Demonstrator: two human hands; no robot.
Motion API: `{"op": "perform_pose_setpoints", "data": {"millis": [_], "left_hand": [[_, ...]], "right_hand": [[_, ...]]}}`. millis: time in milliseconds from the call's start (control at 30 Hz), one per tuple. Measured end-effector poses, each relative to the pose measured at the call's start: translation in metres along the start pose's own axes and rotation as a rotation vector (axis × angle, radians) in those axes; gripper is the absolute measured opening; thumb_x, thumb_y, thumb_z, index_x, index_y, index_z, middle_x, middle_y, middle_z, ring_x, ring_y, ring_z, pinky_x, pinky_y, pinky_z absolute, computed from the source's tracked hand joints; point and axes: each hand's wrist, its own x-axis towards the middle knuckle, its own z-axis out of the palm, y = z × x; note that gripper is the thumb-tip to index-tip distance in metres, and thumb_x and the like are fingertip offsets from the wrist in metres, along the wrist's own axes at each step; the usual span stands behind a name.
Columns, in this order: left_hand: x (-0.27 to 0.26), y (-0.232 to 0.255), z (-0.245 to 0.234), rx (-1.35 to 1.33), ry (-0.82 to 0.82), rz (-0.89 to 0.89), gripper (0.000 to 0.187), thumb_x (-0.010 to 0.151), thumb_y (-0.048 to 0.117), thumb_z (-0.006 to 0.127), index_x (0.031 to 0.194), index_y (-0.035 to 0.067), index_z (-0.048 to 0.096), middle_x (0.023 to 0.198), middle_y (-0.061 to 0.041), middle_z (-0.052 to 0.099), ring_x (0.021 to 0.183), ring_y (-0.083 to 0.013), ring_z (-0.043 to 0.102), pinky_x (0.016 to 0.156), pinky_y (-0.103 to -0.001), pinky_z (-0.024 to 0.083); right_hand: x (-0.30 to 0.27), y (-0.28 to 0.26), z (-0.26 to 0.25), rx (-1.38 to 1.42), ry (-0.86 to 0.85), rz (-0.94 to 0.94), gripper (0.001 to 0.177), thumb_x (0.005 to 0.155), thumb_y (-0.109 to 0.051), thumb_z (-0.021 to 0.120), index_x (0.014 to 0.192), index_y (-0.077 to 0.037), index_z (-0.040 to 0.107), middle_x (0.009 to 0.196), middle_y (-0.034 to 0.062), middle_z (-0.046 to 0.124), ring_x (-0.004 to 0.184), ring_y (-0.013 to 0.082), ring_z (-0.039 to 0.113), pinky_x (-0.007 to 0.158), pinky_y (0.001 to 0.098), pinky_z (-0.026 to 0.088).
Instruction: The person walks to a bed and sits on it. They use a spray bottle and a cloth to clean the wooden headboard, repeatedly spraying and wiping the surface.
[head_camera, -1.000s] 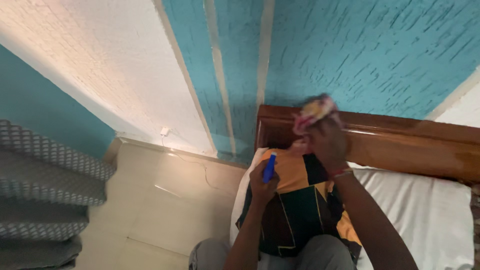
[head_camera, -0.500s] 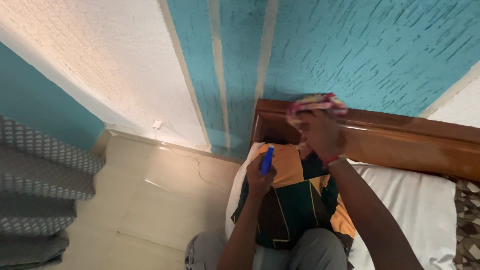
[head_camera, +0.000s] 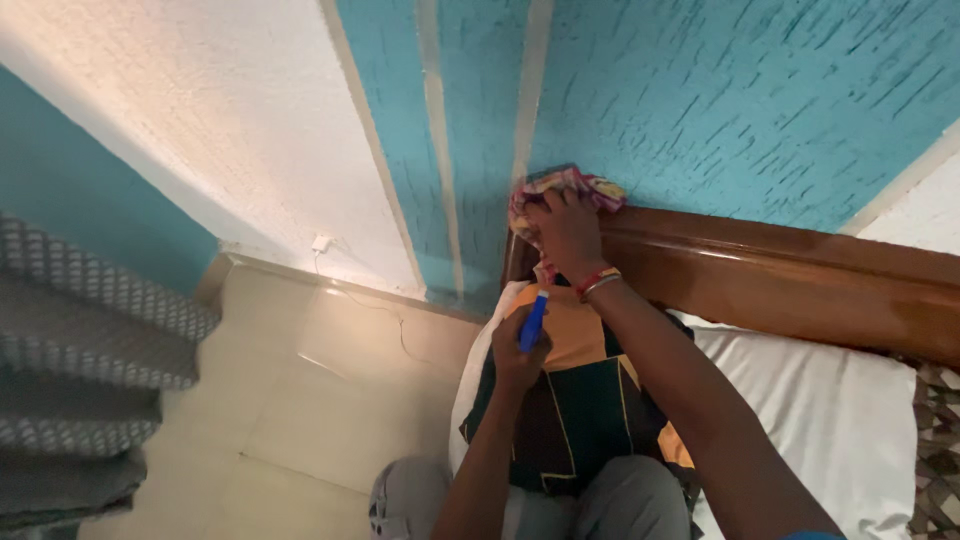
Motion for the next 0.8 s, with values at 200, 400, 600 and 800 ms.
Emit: {"op": "perform_pose_setpoints", "data": {"millis": [200,400,600,800], "left_hand": [[-0.002,-0.012,0.003,-0.257,0.02,-0.098,0.028,0.079,0.004,0.064,0.107,0.001,0.067,0.066,-0.002,0.057,0.056,-0.011,0.053,0.054,-0.027,0.043],[0.006,-0.022,-0.016,-0.123,0.069,0.05,0.023,0.083,0.001,0.062,0.105,0.002,0.066,0.069,0.0,0.057,0.061,-0.0087,0.056,0.057,-0.025,0.046],[0.003,-0.021,-0.015,-0.234,0.047,0.01,0.034,0.069,-0.006,0.059,0.102,-0.001,0.065,0.073,-0.002,0.062,0.064,-0.0106,0.063,0.059,-0.027,0.05],[-0.004,-0.019,-0.007,-0.474,-0.03,-0.104,0.041,0.068,-0.009,0.059,0.108,-0.001,0.063,0.074,-0.002,0.06,0.061,-0.0098,0.058,0.054,-0.025,0.046]], "right_hand": [[-0.033,0.02,-0.004,0.084,0.163,-0.026,0.035,0.074,-0.026,0.079,0.109,-0.026,0.078,0.104,0.0111,0.057,0.106,0.0361,0.053,0.087,0.0527,0.043],[-0.062,0.046,-0.046,-0.002,0.298,-0.064,0.029,0.072,-0.024,0.08,0.1,-0.019,0.073,0.116,0.0114,0.062,0.113,0.0344,0.058,0.098,0.0532,0.041],[-0.121,0.1,-0.086,0.028,0.279,0.22,0.035,0.081,-0.019,0.076,0.116,-0.015,0.075,0.123,0.0073,0.067,0.118,0.0321,0.06,0.106,0.0448,0.046],[-0.12,0.085,-0.081,-0.111,0.289,0.244,0.036,0.079,-0.021,0.08,0.115,-0.016,0.079,0.12,0.007,0.068,0.116,0.0339,0.059,0.105,0.0472,0.047]]}}
